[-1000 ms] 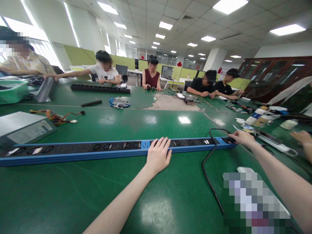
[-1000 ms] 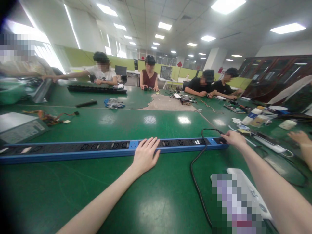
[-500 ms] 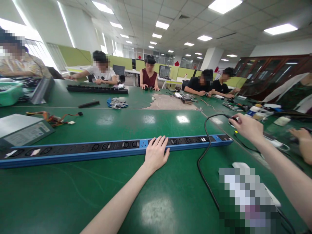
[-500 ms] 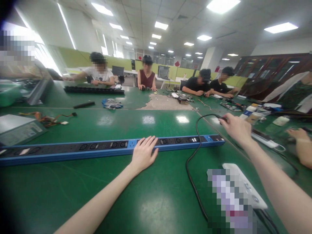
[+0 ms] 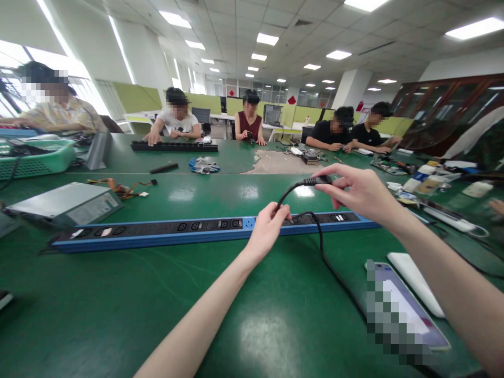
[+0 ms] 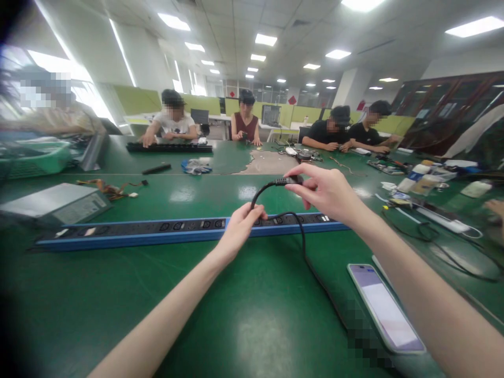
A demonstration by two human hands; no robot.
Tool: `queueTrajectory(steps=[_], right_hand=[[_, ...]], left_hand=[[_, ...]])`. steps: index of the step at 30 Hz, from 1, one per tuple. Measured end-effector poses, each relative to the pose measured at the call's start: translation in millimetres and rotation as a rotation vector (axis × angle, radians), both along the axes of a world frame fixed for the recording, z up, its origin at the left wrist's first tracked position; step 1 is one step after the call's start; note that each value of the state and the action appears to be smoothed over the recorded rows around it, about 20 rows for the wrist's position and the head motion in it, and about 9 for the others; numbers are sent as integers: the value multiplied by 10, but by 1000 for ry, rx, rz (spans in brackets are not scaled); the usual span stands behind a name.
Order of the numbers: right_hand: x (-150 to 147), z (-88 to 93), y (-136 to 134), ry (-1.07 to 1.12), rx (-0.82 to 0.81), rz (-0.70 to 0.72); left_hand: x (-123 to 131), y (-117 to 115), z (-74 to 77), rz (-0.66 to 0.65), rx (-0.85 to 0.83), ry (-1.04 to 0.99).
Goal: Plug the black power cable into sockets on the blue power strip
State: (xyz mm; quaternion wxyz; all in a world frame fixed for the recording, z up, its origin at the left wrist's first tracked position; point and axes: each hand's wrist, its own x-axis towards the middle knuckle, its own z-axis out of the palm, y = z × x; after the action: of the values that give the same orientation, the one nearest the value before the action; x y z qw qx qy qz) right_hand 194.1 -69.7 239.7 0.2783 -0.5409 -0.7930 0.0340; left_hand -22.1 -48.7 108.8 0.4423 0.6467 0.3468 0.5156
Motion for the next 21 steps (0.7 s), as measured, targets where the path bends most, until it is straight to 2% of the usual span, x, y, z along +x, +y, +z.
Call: queueTrajectory(steps=[2, 4, 9, 12, 15, 18, 21], right_hand=[[-236, 34, -41, 103, -85, 68], [-451, 26, -29, 233, -185, 135], [-1035, -138, 154, 530, -387, 165], [-1451, -207, 261, 614, -443, 197], [-1868, -184, 339, 657, -494, 269], [-2243, -65, 468, 700, -441, 327], [-2537, 161, 754, 724, -253, 330]], left_hand=[[-220, -119, 94, -90, -40, 2], [-432, -279, 171, -108, -74, -9], [-787, -753, 403, -263, -292, -129], [-971, -989, 583, -318, -408, -232], [-1261, -1124, 800, -389, -572, -399], [-1594, -1176, 1008, -482, -772, -575], [-1761, -1243, 1107, -489, -791, -699]])
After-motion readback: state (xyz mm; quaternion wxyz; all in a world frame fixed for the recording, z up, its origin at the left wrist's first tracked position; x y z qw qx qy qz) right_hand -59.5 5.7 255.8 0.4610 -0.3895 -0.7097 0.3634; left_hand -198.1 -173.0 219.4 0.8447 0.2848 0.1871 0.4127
